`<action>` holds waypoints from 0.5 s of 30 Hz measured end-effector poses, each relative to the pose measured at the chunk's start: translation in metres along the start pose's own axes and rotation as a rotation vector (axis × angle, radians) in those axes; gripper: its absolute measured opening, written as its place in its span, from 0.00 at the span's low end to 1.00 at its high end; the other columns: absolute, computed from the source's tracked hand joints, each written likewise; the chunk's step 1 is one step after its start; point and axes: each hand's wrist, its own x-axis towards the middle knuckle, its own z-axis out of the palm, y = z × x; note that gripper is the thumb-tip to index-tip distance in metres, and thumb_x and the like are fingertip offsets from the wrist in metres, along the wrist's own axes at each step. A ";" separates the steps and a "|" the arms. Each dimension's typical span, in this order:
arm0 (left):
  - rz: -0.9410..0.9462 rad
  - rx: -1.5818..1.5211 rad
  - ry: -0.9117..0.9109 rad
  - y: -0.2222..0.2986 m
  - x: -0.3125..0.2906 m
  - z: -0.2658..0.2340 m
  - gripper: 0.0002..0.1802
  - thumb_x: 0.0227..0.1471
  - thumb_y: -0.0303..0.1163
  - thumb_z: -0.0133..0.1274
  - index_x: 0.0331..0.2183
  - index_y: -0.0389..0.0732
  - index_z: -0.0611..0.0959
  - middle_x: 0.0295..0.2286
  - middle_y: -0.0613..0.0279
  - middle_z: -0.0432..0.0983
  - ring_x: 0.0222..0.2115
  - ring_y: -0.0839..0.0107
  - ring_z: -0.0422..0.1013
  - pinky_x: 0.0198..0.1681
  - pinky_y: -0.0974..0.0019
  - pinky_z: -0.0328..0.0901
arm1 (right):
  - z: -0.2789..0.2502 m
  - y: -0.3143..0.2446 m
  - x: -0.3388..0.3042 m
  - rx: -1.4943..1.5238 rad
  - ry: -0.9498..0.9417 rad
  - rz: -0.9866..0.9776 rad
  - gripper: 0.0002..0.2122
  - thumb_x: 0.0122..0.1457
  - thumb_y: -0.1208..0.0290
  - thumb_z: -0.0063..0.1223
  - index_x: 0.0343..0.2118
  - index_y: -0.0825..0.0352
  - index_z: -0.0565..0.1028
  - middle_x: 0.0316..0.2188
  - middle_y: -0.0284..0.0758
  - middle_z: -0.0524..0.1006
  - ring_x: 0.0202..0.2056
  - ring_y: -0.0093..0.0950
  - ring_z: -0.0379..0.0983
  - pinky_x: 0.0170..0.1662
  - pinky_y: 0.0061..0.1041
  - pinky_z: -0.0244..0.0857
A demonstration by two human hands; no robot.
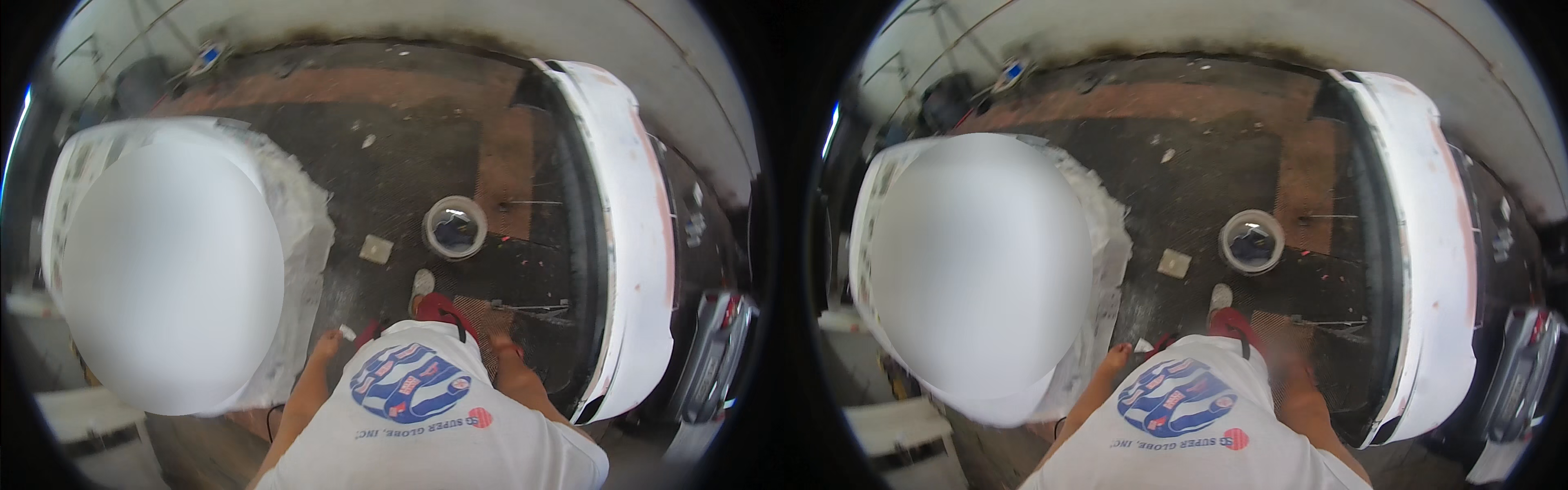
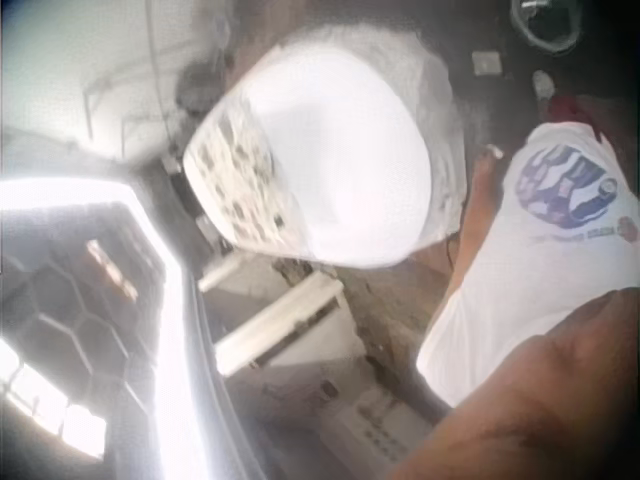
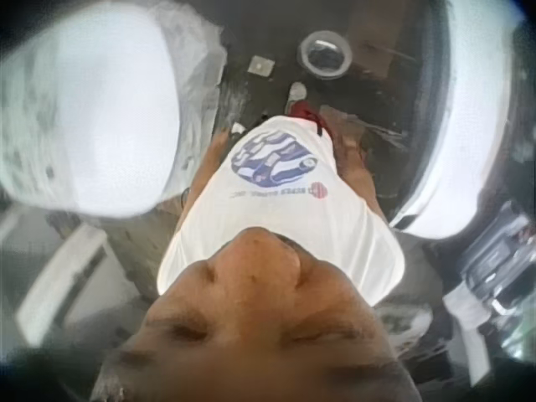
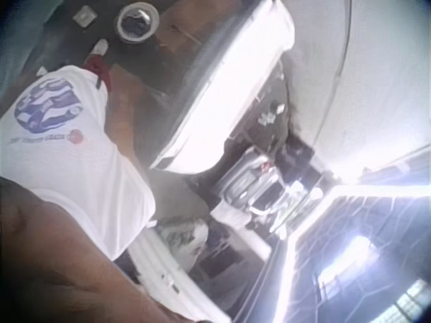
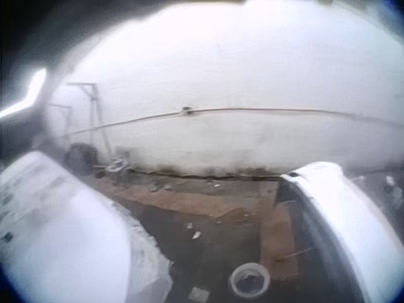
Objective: The person walks through a garage, retrieves sandpaper, and sands a white car bumper. They handle sandpaper sheets, dip one in water, and rub the surface of the bumper with the sandpaper.
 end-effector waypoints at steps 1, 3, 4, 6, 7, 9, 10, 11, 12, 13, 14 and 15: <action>0.028 0.026 -0.050 0.032 0.018 0.003 0.31 0.66 0.50 0.52 0.58 0.35 0.80 0.56 0.40 0.78 0.60 0.49 0.72 0.64 0.52 0.64 | -0.026 -0.009 0.044 0.133 0.121 -0.008 0.20 0.66 0.59 0.51 0.53 0.69 0.80 0.55 0.51 0.78 0.59 0.48 0.72 0.62 0.44 0.65; 0.139 0.116 0.013 0.100 0.040 -0.019 0.31 0.67 0.49 0.51 0.58 0.34 0.79 0.55 0.40 0.77 0.60 0.48 0.72 0.64 0.52 0.63 | -0.125 -0.130 0.114 0.280 0.234 -0.005 0.24 0.68 0.53 0.48 0.52 0.71 0.80 0.57 0.53 0.77 0.61 0.48 0.72 0.63 0.44 0.65; 0.164 0.128 0.001 0.143 0.042 -0.025 0.31 0.67 0.49 0.51 0.59 0.34 0.79 0.56 0.39 0.77 0.60 0.47 0.72 0.64 0.52 0.63 | -0.175 -0.157 0.142 0.297 0.247 -0.031 0.24 0.68 0.53 0.48 0.54 0.71 0.79 0.57 0.53 0.77 0.60 0.48 0.73 0.63 0.43 0.65; 0.204 0.121 0.036 0.228 0.049 -0.043 0.30 0.67 0.49 0.50 0.59 0.34 0.79 0.56 0.39 0.76 0.60 0.47 0.71 0.65 0.52 0.63 | -0.272 -0.227 0.191 0.405 0.321 -0.111 0.23 0.67 0.56 0.52 0.58 0.68 0.77 0.55 0.50 0.79 0.59 0.50 0.74 0.63 0.44 0.66; 0.265 0.118 0.077 0.235 0.076 -0.050 0.31 0.67 0.49 0.51 0.59 0.34 0.78 0.57 0.39 0.75 0.61 0.47 0.70 0.65 0.52 0.62 | -0.307 -0.253 0.225 0.419 0.351 -0.131 0.23 0.67 0.58 0.53 0.58 0.69 0.77 0.53 0.49 0.81 0.56 0.47 0.76 0.61 0.41 0.68; 0.288 0.086 0.033 0.251 0.136 -0.070 0.32 0.68 0.50 0.51 0.60 0.34 0.78 0.58 0.40 0.75 0.61 0.48 0.70 0.65 0.52 0.62 | -0.372 -0.310 0.271 0.485 0.335 -0.153 0.23 0.67 0.58 0.54 0.58 0.70 0.76 0.52 0.49 0.81 0.55 0.44 0.78 0.59 0.38 0.69; 0.277 0.050 0.050 0.257 0.160 -0.082 0.32 0.68 0.50 0.51 0.61 0.35 0.77 0.59 0.40 0.74 0.61 0.48 0.70 0.65 0.52 0.62 | -0.422 -0.360 0.272 0.526 0.279 -0.167 0.24 0.68 0.57 0.54 0.59 0.70 0.75 0.53 0.50 0.81 0.57 0.45 0.77 0.61 0.39 0.68; 0.271 0.045 -0.011 0.276 0.178 -0.095 0.32 0.68 0.50 0.51 0.62 0.34 0.76 0.59 0.42 0.74 0.61 0.50 0.71 0.64 0.53 0.63 | -0.453 -0.400 0.280 0.569 0.233 -0.163 0.25 0.68 0.56 0.53 0.59 0.70 0.75 0.54 0.50 0.80 0.58 0.45 0.76 0.62 0.39 0.67; 0.276 0.048 -0.075 0.311 0.198 -0.112 0.33 0.69 0.49 0.51 0.63 0.34 0.74 0.59 0.43 0.75 0.60 0.52 0.72 0.63 0.54 0.64 | -0.461 -0.411 0.309 0.598 0.237 -0.167 0.25 0.68 0.56 0.54 0.59 0.71 0.75 0.55 0.51 0.79 0.59 0.44 0.76 0.62 0.39 0.67; 0.281 0.048 -0.127 0.340 0.216 -0.129 0.33 0.69 0.48 0.51 0.64 0.33 0.73 0.59 0.45 0.75 0.59 0.53 0.72 0.63 0.55 0.65 | -0.466 -0.412 0.342 0.629 0.235 -0.182 0.25 0.67 0.57 0.55 0.60 0.71 0.75 0.56 0.52 0.79 0.60 0.42 0.75 0.62 0.38 0.67; 0.320 0.062 -0.123 0.362 0.239 -0.143 0.34 0.69 0.50 0.50 0.64 0.35 0.73 0.60 0.44 0.74 0.61 0.52 0.71 0.64 0.54 0.64 | -0.458 -0.403 0.384 0.571 0.302 -0.235 0.24 0.68 0.58 0.55 0.60 0.72 0.74 0.50 0.47 0.81 0.50 0.36 0.78 0.55 0.35 0.70; 0.365 0.072 -0.116 0.384 0.268 -0.156 0.35 0.68 0.52 0.50 0.64 0.37 0.73 0.61 0.44 0.72 0.62 0.51 0.69 0.66 0.54 0.62 | -0.449 -0.394 0.425 0.511 0.376 -0.293 0.24 0.69 0.59 0.55 0.60 0.72 0.74 0.44 0.43 0.83 0.41 0.31 0.81 0.47 0.32 0.74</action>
